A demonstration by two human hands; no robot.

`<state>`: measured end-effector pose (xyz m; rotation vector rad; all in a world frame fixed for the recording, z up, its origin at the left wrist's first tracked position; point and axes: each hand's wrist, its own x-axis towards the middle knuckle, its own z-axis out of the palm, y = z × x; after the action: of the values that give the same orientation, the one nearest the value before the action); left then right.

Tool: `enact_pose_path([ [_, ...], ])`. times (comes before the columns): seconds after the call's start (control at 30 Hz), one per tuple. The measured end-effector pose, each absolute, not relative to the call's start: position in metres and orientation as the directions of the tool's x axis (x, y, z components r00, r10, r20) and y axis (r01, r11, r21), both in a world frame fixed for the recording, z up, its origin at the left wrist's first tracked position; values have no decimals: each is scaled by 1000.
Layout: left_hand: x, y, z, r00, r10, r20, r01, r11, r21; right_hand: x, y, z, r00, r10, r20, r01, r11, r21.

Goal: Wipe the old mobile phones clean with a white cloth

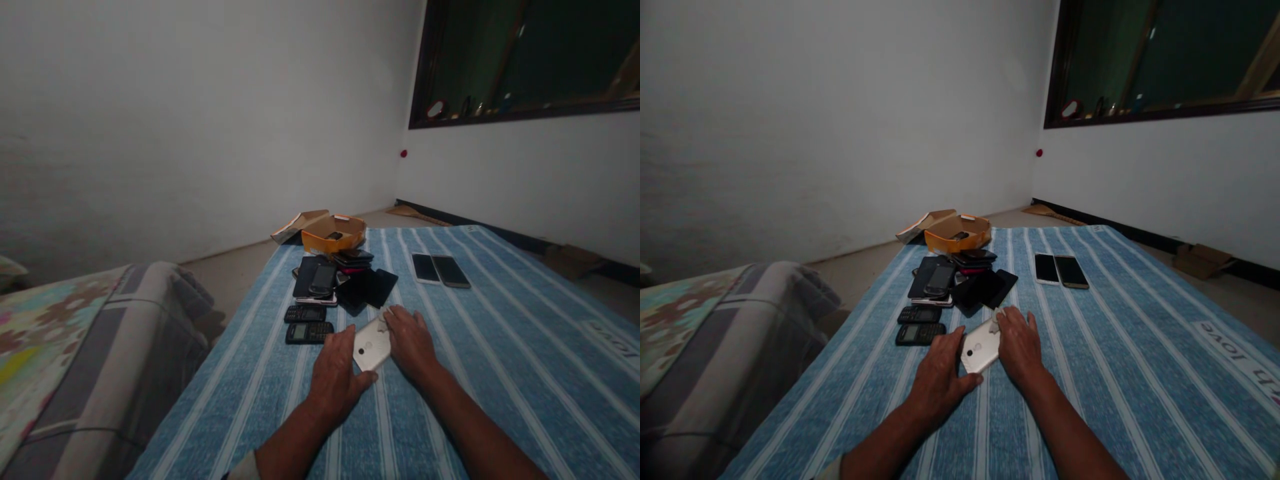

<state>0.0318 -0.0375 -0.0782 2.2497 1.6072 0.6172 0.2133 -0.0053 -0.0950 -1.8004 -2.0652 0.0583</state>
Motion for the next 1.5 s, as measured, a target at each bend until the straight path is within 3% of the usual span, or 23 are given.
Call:
enact_pose_path([
  [0.2,32,-35,-84,313,918,244,791,-394,467,189,-29,-88,-393,878,273,826,467,-316],
  [0.3,32,-34,-85,315,914,257,784,-403,472,184,-39,-85,-456,852,256,781,521,-344],
  [0.4,32,-34,-83,304,927,221,799,-375,470,200,-39,-88,-382,890,251,831,449,-328],
  [0.57,32,-35,-81,308,928,208,822,-370,433,234,-31,-94,-91,962,256,953,159,-257],
  [0.63,32,-35,-81,311,926,212,826,-374,423,235,-32,-94,-69,966,251,961,131,-242],
  [0.83,33,-34,-82,316,919,235,813,-390,432,202,-47,-91,-385,891,242,848,445,-287],
  [0.93,33,-34,-82,314,917,244,806,-394,441,199,-46,-92,-444,862,244,801,504,-323],
  [1.03,34,-35,-80,306,929,210,812,-369,453,211,-35,-94,-358,900,250,853,424,-305],
  [1.17,35,-36,-74,293,937,191,823,-349,448,227,-16,-94,-106,962,251,945,176,-276],
  [1.27,35,-35,-74,290,937,193,827,-347,442,224,-9,-92,-52,964,259,953,125,-274],
  [1.5,33,-30,-79,319,905,281,788,-418,451,184,-18,-86,-392,861,325,831,482,-276],
])
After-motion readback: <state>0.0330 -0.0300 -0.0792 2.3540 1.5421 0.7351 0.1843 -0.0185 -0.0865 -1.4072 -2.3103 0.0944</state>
